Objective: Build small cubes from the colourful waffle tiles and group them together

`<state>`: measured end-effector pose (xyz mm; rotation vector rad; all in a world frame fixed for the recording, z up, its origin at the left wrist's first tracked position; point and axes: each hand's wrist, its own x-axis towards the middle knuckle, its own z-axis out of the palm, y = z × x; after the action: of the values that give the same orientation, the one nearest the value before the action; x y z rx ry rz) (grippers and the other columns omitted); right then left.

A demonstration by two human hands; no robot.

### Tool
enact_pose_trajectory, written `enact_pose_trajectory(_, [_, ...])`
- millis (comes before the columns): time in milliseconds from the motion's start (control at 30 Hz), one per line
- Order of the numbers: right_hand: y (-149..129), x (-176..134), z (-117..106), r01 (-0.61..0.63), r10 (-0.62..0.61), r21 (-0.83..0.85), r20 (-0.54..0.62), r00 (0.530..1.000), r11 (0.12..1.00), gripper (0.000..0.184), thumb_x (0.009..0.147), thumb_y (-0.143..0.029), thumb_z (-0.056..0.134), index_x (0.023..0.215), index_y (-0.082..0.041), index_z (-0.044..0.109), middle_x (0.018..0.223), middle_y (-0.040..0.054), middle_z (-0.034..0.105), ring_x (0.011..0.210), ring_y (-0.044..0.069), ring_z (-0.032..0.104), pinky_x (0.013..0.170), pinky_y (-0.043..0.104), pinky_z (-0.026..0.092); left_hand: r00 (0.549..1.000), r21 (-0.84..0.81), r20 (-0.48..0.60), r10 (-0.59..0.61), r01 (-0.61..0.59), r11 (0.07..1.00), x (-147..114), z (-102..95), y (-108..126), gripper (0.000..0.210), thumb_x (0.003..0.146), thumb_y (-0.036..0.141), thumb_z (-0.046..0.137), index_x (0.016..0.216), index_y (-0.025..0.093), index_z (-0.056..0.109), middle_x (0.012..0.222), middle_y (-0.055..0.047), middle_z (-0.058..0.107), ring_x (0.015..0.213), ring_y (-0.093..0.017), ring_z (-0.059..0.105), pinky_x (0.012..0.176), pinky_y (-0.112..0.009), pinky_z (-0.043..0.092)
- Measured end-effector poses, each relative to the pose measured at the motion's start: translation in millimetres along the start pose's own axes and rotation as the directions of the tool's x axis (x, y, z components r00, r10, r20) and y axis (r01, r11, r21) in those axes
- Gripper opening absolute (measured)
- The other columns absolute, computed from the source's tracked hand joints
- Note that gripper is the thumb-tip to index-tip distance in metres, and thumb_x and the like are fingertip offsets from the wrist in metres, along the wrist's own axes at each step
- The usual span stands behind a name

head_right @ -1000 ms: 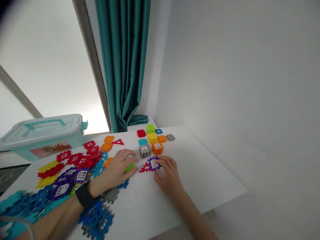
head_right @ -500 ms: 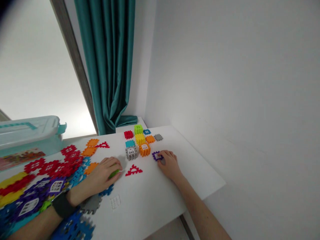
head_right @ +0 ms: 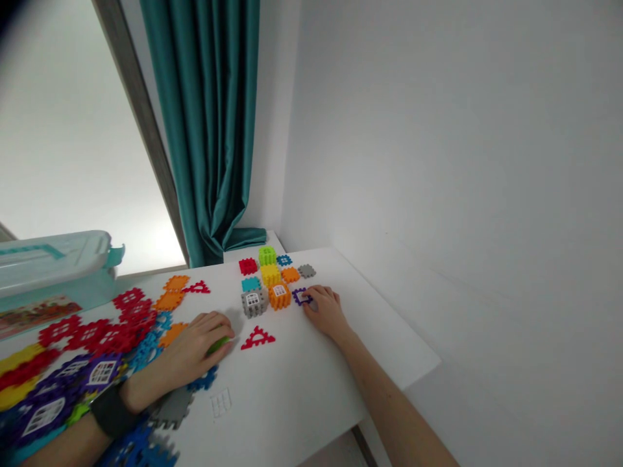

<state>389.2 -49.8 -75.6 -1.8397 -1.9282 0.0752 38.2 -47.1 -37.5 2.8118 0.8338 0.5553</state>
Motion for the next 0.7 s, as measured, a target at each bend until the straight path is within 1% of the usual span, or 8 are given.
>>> enact_pose_trajectory(333, [3.1, 2.5, 2.4, 0.035, -0.035, -0.013, 0.001, 0.999, 0.999, 0.025, 0.091, -0.028, 0.058, 0.112, -0.031, 0.072, 0.127, 0.0045, 0.069, 0.119, 0.027, 0.056, 0.101, 0.047, 0.039, 1.000, 0.004, 0.010, 0.013, -0.013, 1.000, 0.5, 1.1, -1.8, 0.015, 0.098, 0.024, 0.049, 0.095, 0.021, 0.063, 0.099, -0.006, 0.063, 0.096, -0.024, 0.057, 0.083, -0.037, 0.043])
enact_pose_trajectory(700, [3.5, 4.6, 3.5, 0.024, -0.024, -0.017, 0.000, 1.000, 1.000, 0.025, 0.092, -0.031, 0.058, 0.113, -0.032, 0.072, 0.129, 0.0037, 0.069, 0.120, 0.027, 0.056, 0.101, 0.048, 0.040, 0.999, 0.031, 0.033, 0.010, -0.011, 0.999, 1.5, -1.0, -0.2, 0.017, 0.099, 0.026, 0.047, 0.094, 0.020, 0.062, 0.099, -0.006, 0.063, 0.095, -0.024, 0.057, 0.082, -0.036, 0.043])
